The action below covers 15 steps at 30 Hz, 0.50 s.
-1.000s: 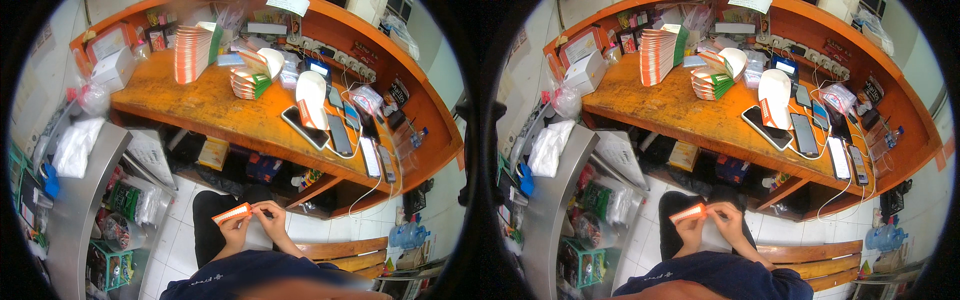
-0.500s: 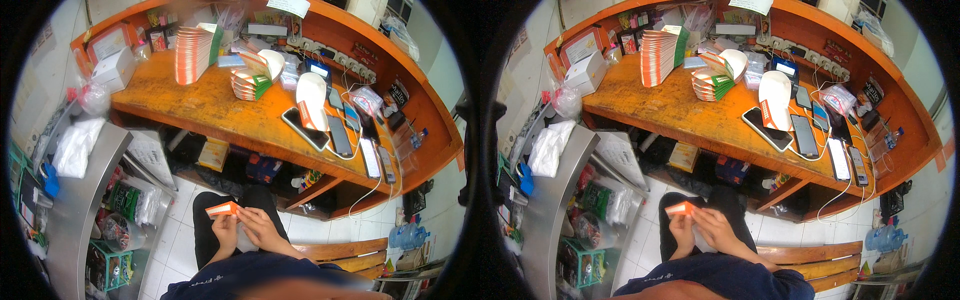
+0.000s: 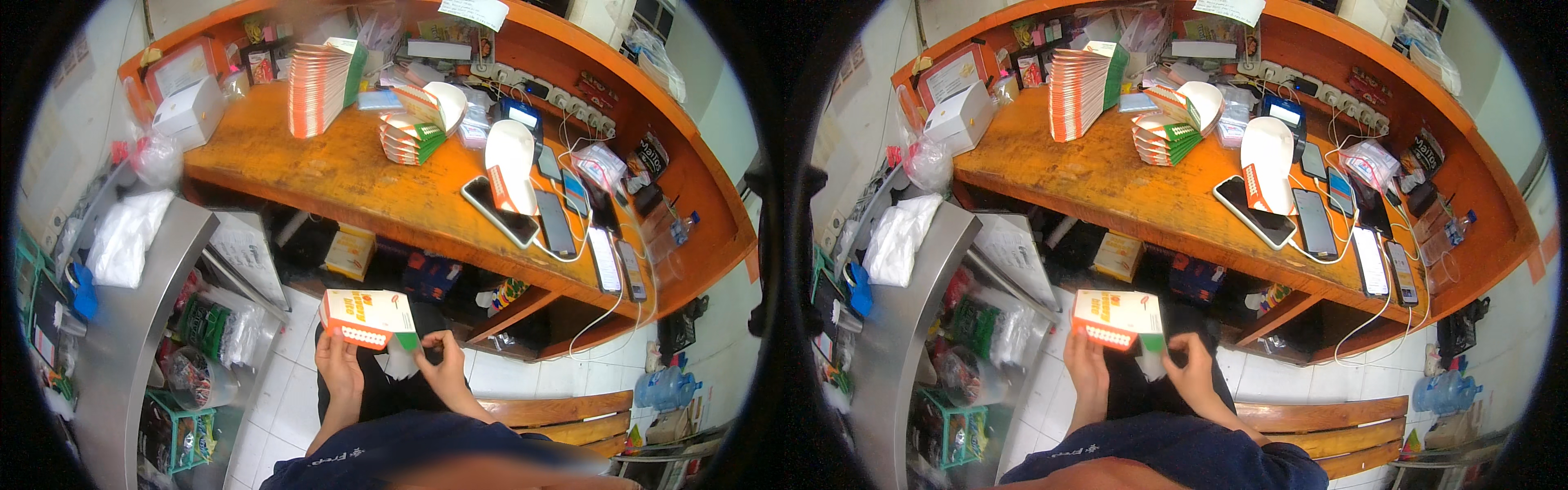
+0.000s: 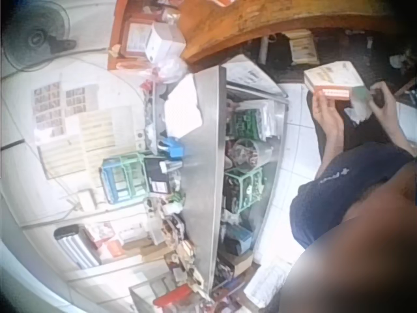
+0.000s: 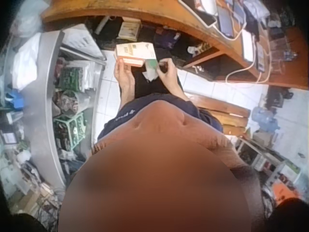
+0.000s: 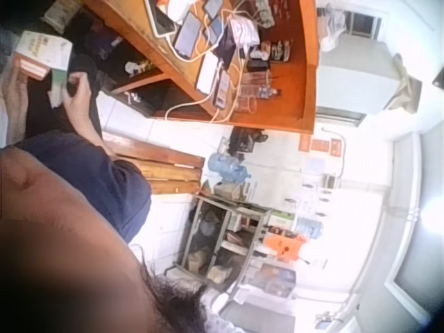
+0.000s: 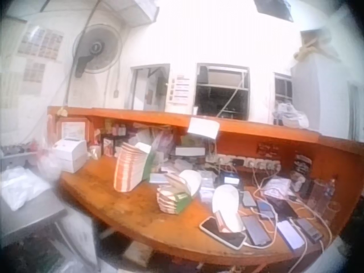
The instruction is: The person folds flat paper food containers into their final shape by hand, then stacks the finished units on the counter. The person repeatedly picks a flat container, folds the sides and tabs, and places the completed container on a growing stack.
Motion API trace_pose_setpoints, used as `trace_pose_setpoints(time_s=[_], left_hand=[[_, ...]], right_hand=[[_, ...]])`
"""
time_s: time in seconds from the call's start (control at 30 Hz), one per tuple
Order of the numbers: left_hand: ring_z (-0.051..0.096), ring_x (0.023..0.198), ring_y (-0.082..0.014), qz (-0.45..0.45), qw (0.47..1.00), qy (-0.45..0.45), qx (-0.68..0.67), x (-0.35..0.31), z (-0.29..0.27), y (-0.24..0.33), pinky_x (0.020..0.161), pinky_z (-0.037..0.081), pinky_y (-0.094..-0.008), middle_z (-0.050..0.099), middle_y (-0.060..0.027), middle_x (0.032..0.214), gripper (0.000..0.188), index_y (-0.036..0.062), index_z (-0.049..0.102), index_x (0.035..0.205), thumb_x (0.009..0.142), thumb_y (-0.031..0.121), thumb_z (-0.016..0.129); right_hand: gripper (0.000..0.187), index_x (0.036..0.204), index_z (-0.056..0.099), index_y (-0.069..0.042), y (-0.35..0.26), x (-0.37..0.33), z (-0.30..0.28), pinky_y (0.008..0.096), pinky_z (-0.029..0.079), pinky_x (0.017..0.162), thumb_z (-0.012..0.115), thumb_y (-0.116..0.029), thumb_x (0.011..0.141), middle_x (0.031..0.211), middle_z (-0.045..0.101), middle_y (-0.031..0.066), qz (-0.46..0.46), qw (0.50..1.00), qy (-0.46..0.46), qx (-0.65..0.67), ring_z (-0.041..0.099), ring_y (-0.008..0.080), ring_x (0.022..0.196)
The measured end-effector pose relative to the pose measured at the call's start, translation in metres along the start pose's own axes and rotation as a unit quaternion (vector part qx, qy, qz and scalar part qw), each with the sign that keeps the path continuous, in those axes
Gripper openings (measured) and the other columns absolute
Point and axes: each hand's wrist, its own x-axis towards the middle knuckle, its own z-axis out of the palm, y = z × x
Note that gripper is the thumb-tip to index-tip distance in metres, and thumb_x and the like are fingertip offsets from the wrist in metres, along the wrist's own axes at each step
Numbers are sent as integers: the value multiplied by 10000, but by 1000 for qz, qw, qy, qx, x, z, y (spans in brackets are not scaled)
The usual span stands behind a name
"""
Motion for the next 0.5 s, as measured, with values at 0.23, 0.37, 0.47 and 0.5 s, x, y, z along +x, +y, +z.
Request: trace_pose_setpoints(time_s=[0.23, 0.37, 0.47, 0.5], left_hand=[[586, 981, -197, -269, 961, -36, -60, -18, -2, -37, 869, 514, -378, 559, -92, 1118, 238, 64, 476, 1147, 947, 131, 586], [584, 1006, -198, -127, 986, -103, 41, -20, -12, -45, 876, 480, -364, 584, -92, 1086, 332, 36, 479, 1222, 917, 70, 607], [597, 1004, -221, 45, 926, -133, 351, -18, -21, -48, 863, 487, -348, 598, -101, 1103, 399, 8, 505, 1230, 863, 38, 661], [598, 1003, -222, 103, 873, -155, 450, -20, -25, -49, 864, 488, -346, 598, -104, 1113, 407, 5, 513, 1223, 851, 31, 675]], right_hand=[[83, 823, 682, 10, 2, 0, 2, 266, 518, 588, 740, -24, 774, 783, 652, 116, -59, 998, -26, -1, 639, 177, 675], [86, 853, 701, -2, -2, 6, -7, 258, 521, 589, 737, -45, 788, 816, 672, 103, -98, 994, -41, 0, 647, 169, 706], [82, 858, 707, -19, -3, 12, -11, 247, 516, 608, 728, -57, 788, 911, 688, 96, -79, 996, -28, -5, 645, 191, 802], [90, 861, 706, -21, -3, 14, -10, 247, 517, 611, 730, -59, 783, 929, 688, 95, -112, 993, -17, -28, 641, 198, 820]])
